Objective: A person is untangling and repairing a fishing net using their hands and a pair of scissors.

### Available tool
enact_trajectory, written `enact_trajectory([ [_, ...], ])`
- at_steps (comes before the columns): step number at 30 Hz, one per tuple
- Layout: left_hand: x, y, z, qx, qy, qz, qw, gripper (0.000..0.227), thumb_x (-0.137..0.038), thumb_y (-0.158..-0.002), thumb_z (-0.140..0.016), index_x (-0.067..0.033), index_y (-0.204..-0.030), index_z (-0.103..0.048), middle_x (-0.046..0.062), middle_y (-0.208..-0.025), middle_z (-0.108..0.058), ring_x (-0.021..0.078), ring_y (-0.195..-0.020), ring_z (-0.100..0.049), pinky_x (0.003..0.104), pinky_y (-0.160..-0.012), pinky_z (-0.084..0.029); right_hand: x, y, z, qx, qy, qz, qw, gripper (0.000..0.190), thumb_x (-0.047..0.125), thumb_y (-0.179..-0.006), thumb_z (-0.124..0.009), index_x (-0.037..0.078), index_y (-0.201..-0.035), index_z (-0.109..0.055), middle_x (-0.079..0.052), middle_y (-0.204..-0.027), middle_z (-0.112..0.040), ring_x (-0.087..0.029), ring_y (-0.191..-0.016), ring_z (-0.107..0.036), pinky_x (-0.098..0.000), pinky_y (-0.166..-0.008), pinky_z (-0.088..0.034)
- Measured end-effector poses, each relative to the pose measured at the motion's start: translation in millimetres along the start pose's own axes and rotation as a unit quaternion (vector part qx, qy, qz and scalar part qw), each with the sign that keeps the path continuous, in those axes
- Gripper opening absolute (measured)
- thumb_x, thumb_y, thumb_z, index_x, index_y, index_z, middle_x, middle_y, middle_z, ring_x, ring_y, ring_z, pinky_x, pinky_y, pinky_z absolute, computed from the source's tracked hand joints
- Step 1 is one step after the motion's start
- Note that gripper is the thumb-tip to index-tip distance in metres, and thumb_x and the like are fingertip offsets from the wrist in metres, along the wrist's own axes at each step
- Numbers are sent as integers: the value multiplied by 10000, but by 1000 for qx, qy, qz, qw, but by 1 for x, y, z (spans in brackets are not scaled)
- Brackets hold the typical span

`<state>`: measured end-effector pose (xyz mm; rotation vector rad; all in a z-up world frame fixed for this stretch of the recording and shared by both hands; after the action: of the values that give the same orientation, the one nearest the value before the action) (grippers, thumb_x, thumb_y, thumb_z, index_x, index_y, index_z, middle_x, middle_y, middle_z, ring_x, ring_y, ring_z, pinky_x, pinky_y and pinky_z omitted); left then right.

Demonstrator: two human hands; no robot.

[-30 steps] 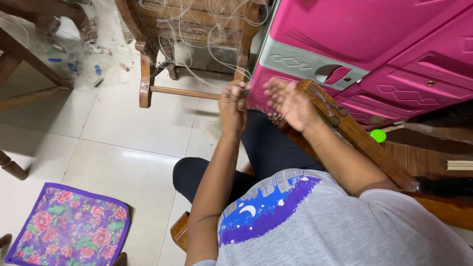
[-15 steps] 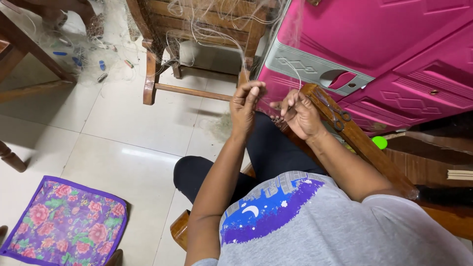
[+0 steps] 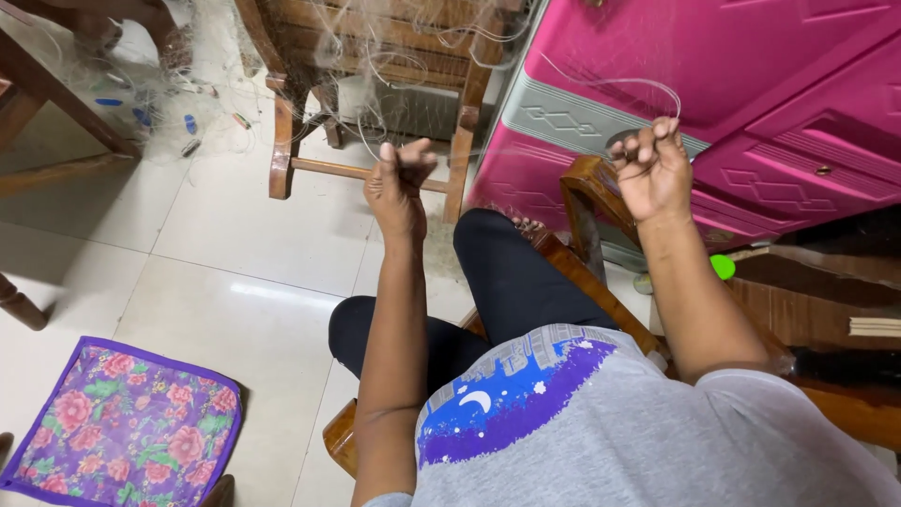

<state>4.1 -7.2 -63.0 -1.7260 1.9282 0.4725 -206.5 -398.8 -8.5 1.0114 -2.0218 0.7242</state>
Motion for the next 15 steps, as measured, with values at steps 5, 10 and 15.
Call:
enact_trajectory([
  [5,-2,1,-2,-23,-17,-13,1000,386,-337,-1240,-701,12,-1297,-855,269,-1242,-901,295,-1054,-931,406,-961,-793,-6,-7,23,-58,7,-7,998,263,477,-1267,-571,280,-1159,-709,30,-832,-631,-145,-1090,-831,-391,-1157,-773],
  [10,-5,-15,24,-57,17,-2,998,418,-327,-1178,-769,29,-1390,-825,220,-1248,-895,294,-1084,-885,421,-1009,-764,-8,-15,30,-115,-35,-6,993,181,390,-1203,-766,250,-1095,-727,38,-793,-609,-163,-940,-756,-388,-951,-706],
  [15,7,-26,47,-36,185,36,981,299,-111,-1181,-787,-45,-1469,-744,117,-1232,-860,295,-1177,-838,460,-1145,-718,-9,-17,34,-132,-34,-7,991,181,391,-1203,-756,242,-1102,-737,25,-822,-636,-184,-965,-763,-375,-938,-688],
])
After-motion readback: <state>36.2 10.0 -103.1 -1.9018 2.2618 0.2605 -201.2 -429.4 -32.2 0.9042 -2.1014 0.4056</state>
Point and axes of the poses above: each hand's wrist, its own y-axis away from the middle knuckle, its own z-axis out of the back of the hand, x = y × z, the point moved 7 cm from there along -y, towards the middle knuckle
